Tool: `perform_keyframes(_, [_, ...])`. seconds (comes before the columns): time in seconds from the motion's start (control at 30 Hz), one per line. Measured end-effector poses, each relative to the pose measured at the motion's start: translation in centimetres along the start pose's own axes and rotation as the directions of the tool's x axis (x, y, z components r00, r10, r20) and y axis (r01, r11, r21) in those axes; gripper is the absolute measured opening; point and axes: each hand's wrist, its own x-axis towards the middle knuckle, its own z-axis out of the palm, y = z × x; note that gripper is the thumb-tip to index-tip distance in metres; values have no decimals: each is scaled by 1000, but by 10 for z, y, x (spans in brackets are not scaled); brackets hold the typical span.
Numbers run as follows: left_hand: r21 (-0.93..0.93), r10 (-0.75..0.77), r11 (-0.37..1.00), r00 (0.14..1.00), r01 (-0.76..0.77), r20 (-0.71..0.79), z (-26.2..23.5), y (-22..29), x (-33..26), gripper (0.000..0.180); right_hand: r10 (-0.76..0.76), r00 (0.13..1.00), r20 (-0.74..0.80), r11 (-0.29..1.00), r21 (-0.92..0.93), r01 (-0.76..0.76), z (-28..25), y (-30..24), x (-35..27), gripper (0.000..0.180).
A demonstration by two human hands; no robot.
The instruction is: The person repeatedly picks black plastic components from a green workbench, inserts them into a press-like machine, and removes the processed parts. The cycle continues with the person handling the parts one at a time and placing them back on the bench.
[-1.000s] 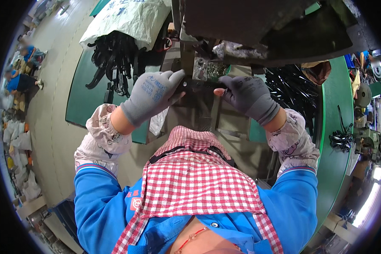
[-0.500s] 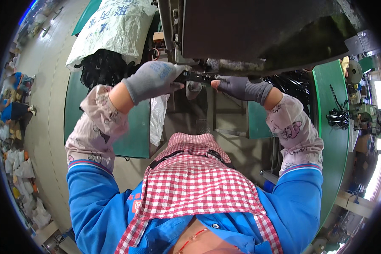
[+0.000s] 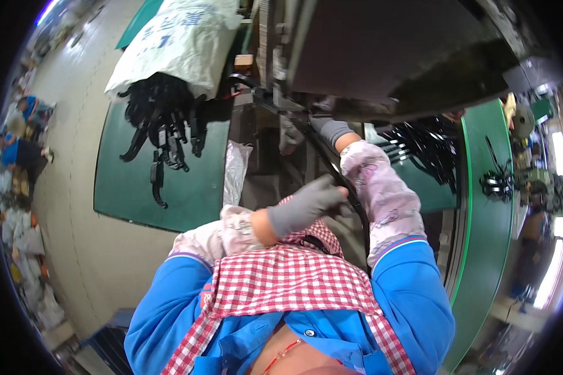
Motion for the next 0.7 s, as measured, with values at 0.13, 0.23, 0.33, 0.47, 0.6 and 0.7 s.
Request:
perform_keyframes(0.13, [126, -81, 989, 997, 82, -15, 20, -3, -1, 30, 79, 997, 4, 973, -220, -76, 31, 17, 3, 41])
perform_keyframes(0.23, [16, 43, 999, 999, -43, -22, 16, -18, 5, 28, 103, 987, 121, 926, -375, -50, 41, 22, 0, 39])
perform_keyframes(0.33, [28, 81, 996, 996, -82, 43, 18, -18, 3, 26, 268, 932, 245, 809, -582, -79, 57, 57, -7, 38])
perform_keyframes(0.47, [249, 262, 945, 949, -214, -176, -3, 19, -46, 20, 158, 987, 28, 905, -405, -133, 54, 15, 12, 28])
perform_keyframes(0.6, [789, 809, 515, 493, -336, -319, -136, 45, -119, 19, 54, 995, -78, 919, -386, -80, 26, -12, -10, 25])
perform_keyframes(0.7, [137, 321, 893, 395, -428, -861, -276, 35, -204, 20, 29, 981, -193, 970, -233, -74, 45, 8, -10, 37])
